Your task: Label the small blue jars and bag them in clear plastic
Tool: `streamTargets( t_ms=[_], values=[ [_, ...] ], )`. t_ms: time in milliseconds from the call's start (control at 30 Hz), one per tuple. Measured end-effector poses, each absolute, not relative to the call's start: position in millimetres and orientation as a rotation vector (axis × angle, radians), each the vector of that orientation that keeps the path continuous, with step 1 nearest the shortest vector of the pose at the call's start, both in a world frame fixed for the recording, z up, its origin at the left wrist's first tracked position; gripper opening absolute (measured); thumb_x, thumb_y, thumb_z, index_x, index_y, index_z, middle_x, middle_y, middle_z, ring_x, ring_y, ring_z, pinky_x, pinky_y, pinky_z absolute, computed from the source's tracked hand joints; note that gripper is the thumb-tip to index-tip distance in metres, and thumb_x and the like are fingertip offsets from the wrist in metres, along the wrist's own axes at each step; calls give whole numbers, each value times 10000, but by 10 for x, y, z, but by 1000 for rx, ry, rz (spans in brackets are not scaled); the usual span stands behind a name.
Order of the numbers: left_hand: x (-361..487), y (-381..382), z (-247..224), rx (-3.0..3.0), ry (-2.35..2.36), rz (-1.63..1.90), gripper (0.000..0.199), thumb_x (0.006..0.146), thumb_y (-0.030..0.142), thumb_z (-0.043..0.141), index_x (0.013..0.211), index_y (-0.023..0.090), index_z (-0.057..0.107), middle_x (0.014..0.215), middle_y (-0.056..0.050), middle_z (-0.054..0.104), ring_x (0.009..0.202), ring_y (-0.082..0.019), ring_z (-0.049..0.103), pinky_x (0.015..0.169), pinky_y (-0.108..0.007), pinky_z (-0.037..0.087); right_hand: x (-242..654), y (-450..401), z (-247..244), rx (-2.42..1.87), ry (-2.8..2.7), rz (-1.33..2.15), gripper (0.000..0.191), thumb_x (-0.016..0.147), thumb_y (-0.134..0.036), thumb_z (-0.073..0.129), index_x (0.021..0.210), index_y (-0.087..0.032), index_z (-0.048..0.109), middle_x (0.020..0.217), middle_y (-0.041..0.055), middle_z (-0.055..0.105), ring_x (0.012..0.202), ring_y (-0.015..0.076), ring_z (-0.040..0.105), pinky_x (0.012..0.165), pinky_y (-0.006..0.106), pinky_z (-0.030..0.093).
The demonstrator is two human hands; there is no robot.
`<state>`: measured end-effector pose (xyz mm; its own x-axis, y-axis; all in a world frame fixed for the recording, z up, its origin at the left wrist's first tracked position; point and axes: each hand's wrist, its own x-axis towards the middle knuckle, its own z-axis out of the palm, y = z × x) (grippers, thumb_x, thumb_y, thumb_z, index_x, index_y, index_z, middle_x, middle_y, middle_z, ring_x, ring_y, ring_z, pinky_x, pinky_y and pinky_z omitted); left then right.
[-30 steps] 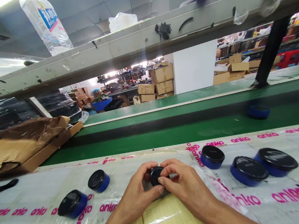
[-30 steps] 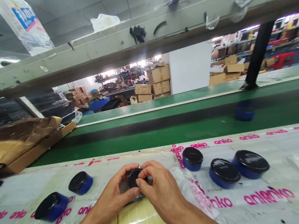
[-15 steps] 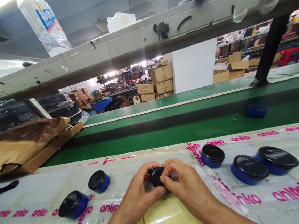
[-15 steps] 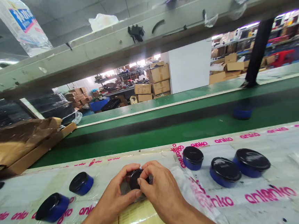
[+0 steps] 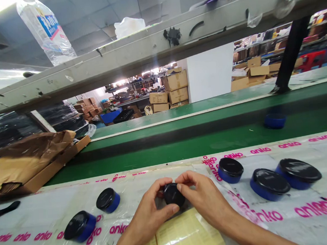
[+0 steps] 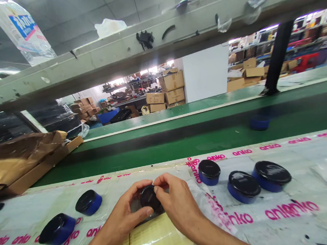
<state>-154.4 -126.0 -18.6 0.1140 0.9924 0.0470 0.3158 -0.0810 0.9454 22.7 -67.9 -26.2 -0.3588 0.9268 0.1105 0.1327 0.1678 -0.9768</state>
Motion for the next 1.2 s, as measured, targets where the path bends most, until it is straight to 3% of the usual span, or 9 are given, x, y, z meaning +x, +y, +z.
streamTargets(
  t_ms=[233,333,567,700,767,867,967,1067,1200],
  values=[
    [-1543,-1256,-167,1544,1314,1005,557,818,286,746,1334,287,535,1355,-38,595,1257,-263,532,1101,-423,391,215,-685,-256,-1060,-1746,1200,116,799,-239,651,907,-207,681,925,29,738,885,215,657,797,337,466],
    [-1539,-1242,-153,1563,1312,1019,507,827,276,730,1306,276,561,1314,-39,617,1219,-264,553,1081,-418,406,196,-658,-253,-1067,-1774,1164,107,843,-237,603,882,-204,698,895,33,741,852,211,660,767,325,459],
    [-1535,-1253,-170,1571,1341,991,538,825,315,731,1328,272,545,1337,-58,603,1211,-276,559,1071,-438,427,216,-604,-269,-1038,-1830,1133,348,963,-383,436,792,-200,677,778,35,710,745,212,637,653,310,448],
    [-1514,-1223,-250,1671,1512,1043,736,642,202,856,1307,281,552,1389,-63,551,1261,-301,518,1079,-440,419,233,-609,-327,-1021,-1860,1061,353,976,-384,393,1013,-199,692,1021,83,742,956,254,675,838,387,507],
    [-1511,-1198,-295,1725,1632,1095,657,652,174,831,1255,269,587,1351,-66,570,1240,-299,531,1051,-439,433,260,-620,-342,-1006,-1889,920,393,974,-353,377,1239,-198,622,1215,108,697,1125,269,641,971,444,486],
    [-1523,-1171,-342,1705,1785,1089,663,659,208,832,1270,247,578,1307,-78,608,1218,-308,550,1052,-465,422,311,-648,-326,-911,-2022,688,494,969,-281,355,1449,-218,446,1334,113,635,1192,256,618,1004,478,499],
    [-1535,-1167,-366,1610,1824,1099,781,633,226,850,1340,229,520,1314,-98,612,1223,-316,556,1071,-477,408,316,-681,-318,-801,-2195,468,549,951,-227,383,1500,-212,387,1402,130,586,1272,272,564,1018,500,509],
    [-1537,-1172,-376,1576,1781,1131,802,644,230,840,1364,235,486,1269,-96,631,1172,-301,590,1043,-455,433,257,-698,-371,-719,-2343,215,555,911,-176,427,1466,-168,451,1435,164,556,1362,316,475,1074,558,460],
    [-1546,-1177,-399,1597,1771,1133,807,641,228,847,1361,254,485,1231,-76,635,1133,-285,600,1023,-436,442,200,-687,-454,-760,-2357,41,561,882,-114,416,1440,-120,471,1412,191,570,1344,324,497,1057,564,479]
  ],
)
